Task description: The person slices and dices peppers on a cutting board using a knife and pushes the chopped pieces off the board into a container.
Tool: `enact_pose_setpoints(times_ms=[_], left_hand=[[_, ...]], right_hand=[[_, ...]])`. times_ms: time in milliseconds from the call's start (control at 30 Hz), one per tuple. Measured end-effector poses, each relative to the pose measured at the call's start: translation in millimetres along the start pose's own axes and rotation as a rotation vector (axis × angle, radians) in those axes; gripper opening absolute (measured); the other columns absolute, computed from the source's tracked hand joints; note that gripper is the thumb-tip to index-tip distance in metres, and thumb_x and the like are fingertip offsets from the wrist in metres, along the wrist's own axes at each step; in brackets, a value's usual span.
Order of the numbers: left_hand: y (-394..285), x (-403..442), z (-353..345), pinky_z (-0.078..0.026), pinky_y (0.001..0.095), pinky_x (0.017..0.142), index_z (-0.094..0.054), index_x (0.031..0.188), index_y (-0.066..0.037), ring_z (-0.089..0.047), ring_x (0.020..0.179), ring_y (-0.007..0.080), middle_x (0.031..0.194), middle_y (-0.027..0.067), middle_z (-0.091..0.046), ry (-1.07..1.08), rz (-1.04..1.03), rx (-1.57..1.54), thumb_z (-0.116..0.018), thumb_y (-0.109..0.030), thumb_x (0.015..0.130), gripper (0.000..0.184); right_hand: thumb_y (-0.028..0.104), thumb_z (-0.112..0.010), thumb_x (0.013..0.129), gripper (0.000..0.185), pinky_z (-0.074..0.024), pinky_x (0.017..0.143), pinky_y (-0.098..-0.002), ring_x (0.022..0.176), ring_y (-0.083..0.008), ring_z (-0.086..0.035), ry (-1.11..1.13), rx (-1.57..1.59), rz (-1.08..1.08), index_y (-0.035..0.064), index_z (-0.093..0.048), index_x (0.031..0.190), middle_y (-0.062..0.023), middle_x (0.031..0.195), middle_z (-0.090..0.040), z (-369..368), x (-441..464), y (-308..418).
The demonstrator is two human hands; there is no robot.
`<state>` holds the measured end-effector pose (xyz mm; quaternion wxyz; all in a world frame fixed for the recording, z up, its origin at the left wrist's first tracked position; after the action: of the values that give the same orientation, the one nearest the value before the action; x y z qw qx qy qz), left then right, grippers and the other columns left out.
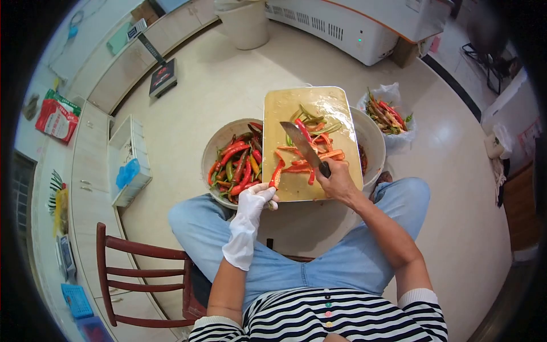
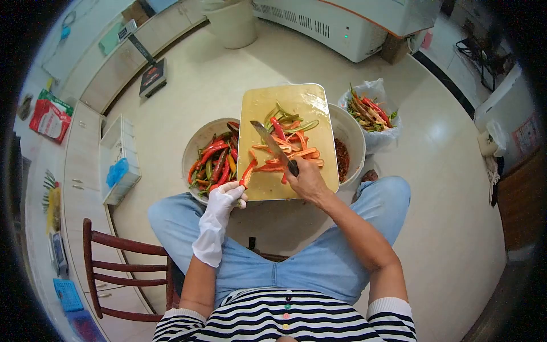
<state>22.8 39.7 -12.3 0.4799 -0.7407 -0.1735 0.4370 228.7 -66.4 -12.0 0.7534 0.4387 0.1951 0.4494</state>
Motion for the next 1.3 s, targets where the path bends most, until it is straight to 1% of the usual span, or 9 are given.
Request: enact_pose_setpoints(times_ms=[300,367,567,633,800,967,1067,1167,1300], left_hand=[[23.7,9.7,4.1,-0.047,0.0231,0.051,-0.057,0.103,0.004,-0.060,0.058,0.0129,0.075,0.0092,-0.064,0.085,0.142,0.141,-0.055,-0.015,0.089,0.023],[30.2,7.2,5.3,-0.048,0.0254,0.056,-0.057,0.099,0.001,-0.060,0.063,0.0131,0.077,0.0077,-0.064,0.147,0.267,-0.044,-0.055,-0.019,0.090,0.021],[45.9,7.2,8.3,-0.045,0.0247,0.059,-0.059,0.093,-0.005,-0.055,0.061,0.0094,0.072,-0.0012,-0.059,0.178,0.411,-0.299,-0.056,-0.024,0.090,0.019],[45.0,7.3,10.0,-0.044,0.0246,0.058,-0.059,0.092,-0.005,-0.053,0.059,0.0091,0.071,-0.0015,-0.059,0.193,0.408,-0.338,-0.057,-0.024,0.089,0.019],[17.5,-14.4,5.2,-0.041,0.0242,0.055,-0.060,0.089,-0.006,-0.049,0.055,0.0093,0.068,-0.0014,-0.058,0.180,0.344,-0.392,-0.057,-0.023,0.089,0.017],[-23.5,-42.0,-0.6,-0.043,0.0252,0.054,-0.058,0.087,-0.002,-0.052,0.054,0.0126,0.066,0.0041,-0.059,0.237,0.120,-0.394,-0.053,-0.020,0.091,0.019],[-23.9,-31.6,-0.3,-0.040,0.0249,0.055,-0.059,0.087,-0.006,-0.049,0.056,0.0106,0.068,0.0011,-0.058,0.184,0.019,-0.293,-0.057,-0.021,0.089,0.016],[-10.9,-8.2,-4.1,-0.037,0.0207,0.050,-0.058,0.087,-0.005,-0.046,0.053,0.0074,0.068,0.0014,-0.057,0.053,0.014,-0.132,-0.059,-0.021,0.088,0.016],[6.1,17.9,-14.4,-0.033,0.0220,0.040,-0.063,0.066,-0.005,-0.043,0.041,0.0076,0.049,-0.0009,-0.050,-0.076,0.035,0.035,-0.063,-0.027,0.083,0.028]], right_hand=[[0.026,-0.059,0.080,0.032,-0.0416,0.056,-0.0410,0.056,-0.0276,-0.051,0.271,0.050,-0.039,-0.0056,-0.053,0.077,-0.0170,0.061,-0.052,-13.9,-4.1,18.4],[0.024,-0.057,0.080,0.031,-0.0422,0.057,-0.0416,0.056,-0.0285,-0.052,0.306,0.042,-0.033,-0.0058,-0.053,0.077,-0.0172,0.060,-0.052,-17.5,-2.6,17.0],[0.017,-0.049,0.081,0.025,-0.0428,0.040,-0.0375,0.040,-0.0237,-0.053,0.443,0.158,-0.275,-0.0058,-0.050,0.069,-0.0142,0.051,-0.052,-20.7,-3.6,19.7],[0.015,-0.048,0.082,0.023,-0.0408,0.034,-0.0336,0.036,-0.0197,-0.052,0.411,0.249,-0.305,-0.0045,-0.048,0.069,-0.0117,0.050,-0.052,-22.8,-3.6,14.8],[0.020,-0.051,0.088,0.024,-0.0404,0.035,-0.0289,0.041,-0.0137,-0.050,0.417,0.386,-0.452,-0.0008,-0.042,0.079,-0.0061,0.058,-0.049,-31.2,1.5,-8.3],[0.022,-0.052,0.089,0.024,-0.0409,0.036,-0.0275,0.044,-0.0119,-0.047,0.420,0.509,-0.540,0.0015,-0.043,0.080,-0.0049,0.061,-0.047,-31.1,-1.5,-7.9],[0.022,-0.053,0.088,0.024,-0.0409,0.035,-0.0281,0.043,-0.0117,-0.047,0.362,0.533,-0.485,0.0010,-0.044,0.081,-0.0044,0.060,-0.048,-30.7,-7.2,-2.1],[0.015,-0.057,0.082,0.022,-0.0402,0.048,-0.0340,0.045,-0.0209,-0.047,-0.057,0.110,0.085,-0.0021,-0.046,0.074,-0.0111,0.056,-0.047,-19.1,-8.6,8.1],[0.015,-0.063,0.078,0.020,-0.0434,0.048,-0.0376,0.053,-0.0315,-0.056,-0.047,0.013,0.409,0.0031,-0.047,0.077,-0.0145,0.059,-0.054,-0.4,-21.4,31.5]])
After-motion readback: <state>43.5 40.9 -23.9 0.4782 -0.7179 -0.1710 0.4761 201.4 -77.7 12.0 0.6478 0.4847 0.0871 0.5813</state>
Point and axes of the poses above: each hand's wrist, its own x-axis towards the middle knuckle, its own z-axis out of the back of the hand, y = z × x, the point moved 3 cm from there along x, towards the middle knuckle
